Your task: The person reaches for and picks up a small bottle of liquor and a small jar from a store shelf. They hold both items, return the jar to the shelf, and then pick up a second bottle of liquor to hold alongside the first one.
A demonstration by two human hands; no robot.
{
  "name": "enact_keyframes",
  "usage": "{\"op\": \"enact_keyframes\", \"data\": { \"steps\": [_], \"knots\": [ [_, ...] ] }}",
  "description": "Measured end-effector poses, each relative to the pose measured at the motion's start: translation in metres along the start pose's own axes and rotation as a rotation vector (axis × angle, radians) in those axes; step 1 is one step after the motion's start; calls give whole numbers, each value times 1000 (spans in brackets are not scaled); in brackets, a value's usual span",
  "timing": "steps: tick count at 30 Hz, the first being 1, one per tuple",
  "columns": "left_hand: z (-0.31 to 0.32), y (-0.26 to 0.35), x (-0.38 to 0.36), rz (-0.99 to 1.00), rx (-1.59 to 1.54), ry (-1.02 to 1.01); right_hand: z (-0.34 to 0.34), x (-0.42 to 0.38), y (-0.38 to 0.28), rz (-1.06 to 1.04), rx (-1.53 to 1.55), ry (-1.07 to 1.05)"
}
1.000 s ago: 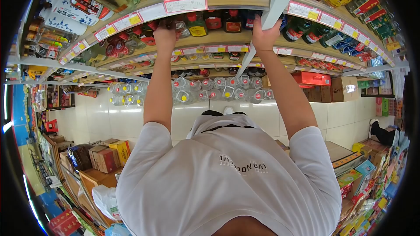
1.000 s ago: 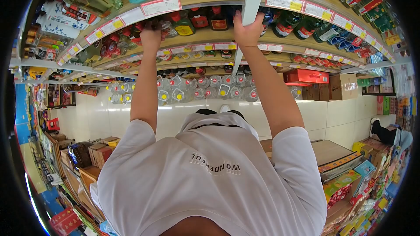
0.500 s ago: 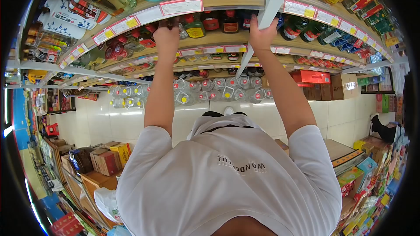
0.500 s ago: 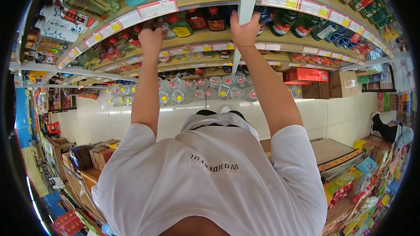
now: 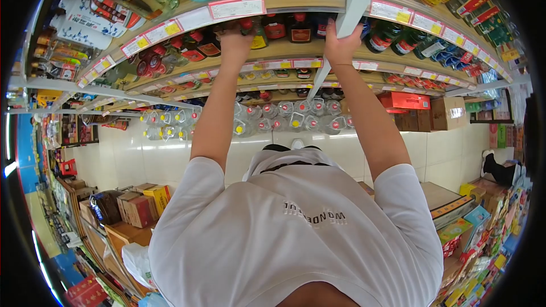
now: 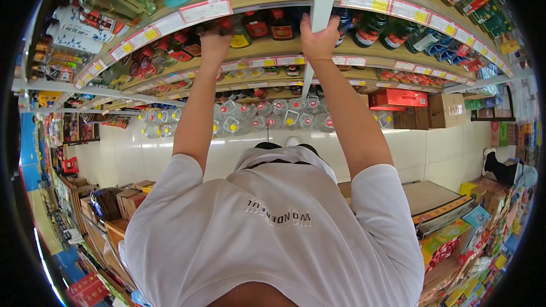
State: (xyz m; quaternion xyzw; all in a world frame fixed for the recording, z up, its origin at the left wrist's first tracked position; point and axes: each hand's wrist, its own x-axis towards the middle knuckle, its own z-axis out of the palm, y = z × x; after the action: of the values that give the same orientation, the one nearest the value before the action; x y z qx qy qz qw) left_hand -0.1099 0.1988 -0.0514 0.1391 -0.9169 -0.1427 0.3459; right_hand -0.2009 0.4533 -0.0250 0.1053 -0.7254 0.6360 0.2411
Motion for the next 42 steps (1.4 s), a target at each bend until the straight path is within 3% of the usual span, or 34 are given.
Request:
{"op": "enact_keyframes", "data": {
  "steps": [4, 9, 19, 34, 42],
  "knots": [
    [-4, 1, -2, -56, -16, -32, 1, 0, -4, -11, -25, 19],
    [-22, 24, -7, -291, -103, -157, 6, 4, 12, -54, -77, 61],
    [-27, 29, -7, -374, -218, -153, 7, 1, 9, -49, -54, 71],
    [-20, 27, -7, -352, -218, -130, 7, -1, 9, -73, -16, 86],
    [-14, 8, -4, -225, -28, -296, 8, -1, 11, -48, -51, 89]
  ]
}}
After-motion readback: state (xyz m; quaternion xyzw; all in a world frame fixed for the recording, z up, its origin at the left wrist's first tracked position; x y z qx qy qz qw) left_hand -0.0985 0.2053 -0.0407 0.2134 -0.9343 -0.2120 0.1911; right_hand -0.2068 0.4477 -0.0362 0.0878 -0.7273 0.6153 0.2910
